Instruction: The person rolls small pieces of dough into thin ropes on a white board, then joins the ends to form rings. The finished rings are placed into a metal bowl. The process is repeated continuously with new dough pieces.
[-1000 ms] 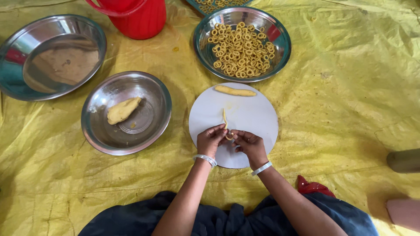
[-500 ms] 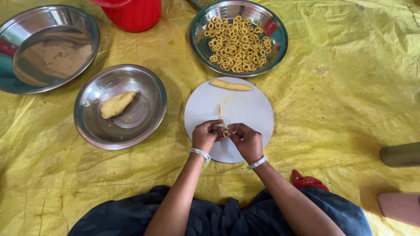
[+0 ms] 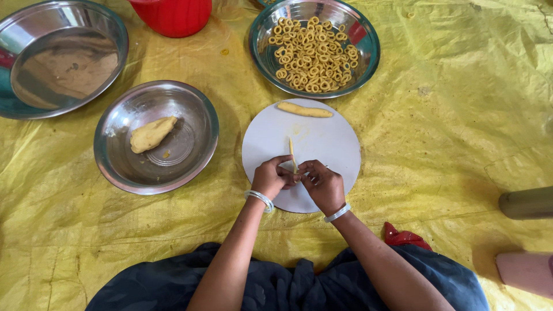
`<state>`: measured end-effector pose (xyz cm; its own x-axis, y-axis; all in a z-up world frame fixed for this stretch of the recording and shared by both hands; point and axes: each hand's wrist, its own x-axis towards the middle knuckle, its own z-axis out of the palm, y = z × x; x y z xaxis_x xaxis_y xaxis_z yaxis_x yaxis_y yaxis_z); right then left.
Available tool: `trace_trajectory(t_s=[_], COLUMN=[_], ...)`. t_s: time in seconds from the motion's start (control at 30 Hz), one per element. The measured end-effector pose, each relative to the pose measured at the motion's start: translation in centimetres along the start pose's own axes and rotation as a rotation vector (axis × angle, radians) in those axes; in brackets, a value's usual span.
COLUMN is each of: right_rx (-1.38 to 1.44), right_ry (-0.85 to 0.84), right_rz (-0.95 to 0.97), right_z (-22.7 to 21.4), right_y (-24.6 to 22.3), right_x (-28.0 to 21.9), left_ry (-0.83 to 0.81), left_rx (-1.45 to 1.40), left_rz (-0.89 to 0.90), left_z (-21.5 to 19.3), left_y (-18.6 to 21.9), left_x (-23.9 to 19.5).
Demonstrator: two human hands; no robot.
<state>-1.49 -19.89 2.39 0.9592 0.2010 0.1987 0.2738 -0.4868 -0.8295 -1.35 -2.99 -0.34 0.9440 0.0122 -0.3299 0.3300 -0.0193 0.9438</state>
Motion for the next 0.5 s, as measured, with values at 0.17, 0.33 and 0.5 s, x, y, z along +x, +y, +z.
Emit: trace_trajectory(t_s=[0.17,0.33,0.5], right_rx=[0.031,-0.021,-0.029], right_ry=[-0.003,0.009,0.029], right_rz=[0.005,0.030,0.027], right_z=[-0.01,0.04,0.19], right_y=[0.11,0.10,0.24], right_x=[-0.16,-0.09,-0.20], left_ry=[-0.020,-0.026,-0.054], left_rx=[-0.026,-0.042,-0.115], left_rz=[-0.031,-0.033,-0.072], left_z=[0.00,-0.26,-0.48], left_y=[-0.15,-0.63,-0.90], left_x=[-0.03,0.38,0.59])
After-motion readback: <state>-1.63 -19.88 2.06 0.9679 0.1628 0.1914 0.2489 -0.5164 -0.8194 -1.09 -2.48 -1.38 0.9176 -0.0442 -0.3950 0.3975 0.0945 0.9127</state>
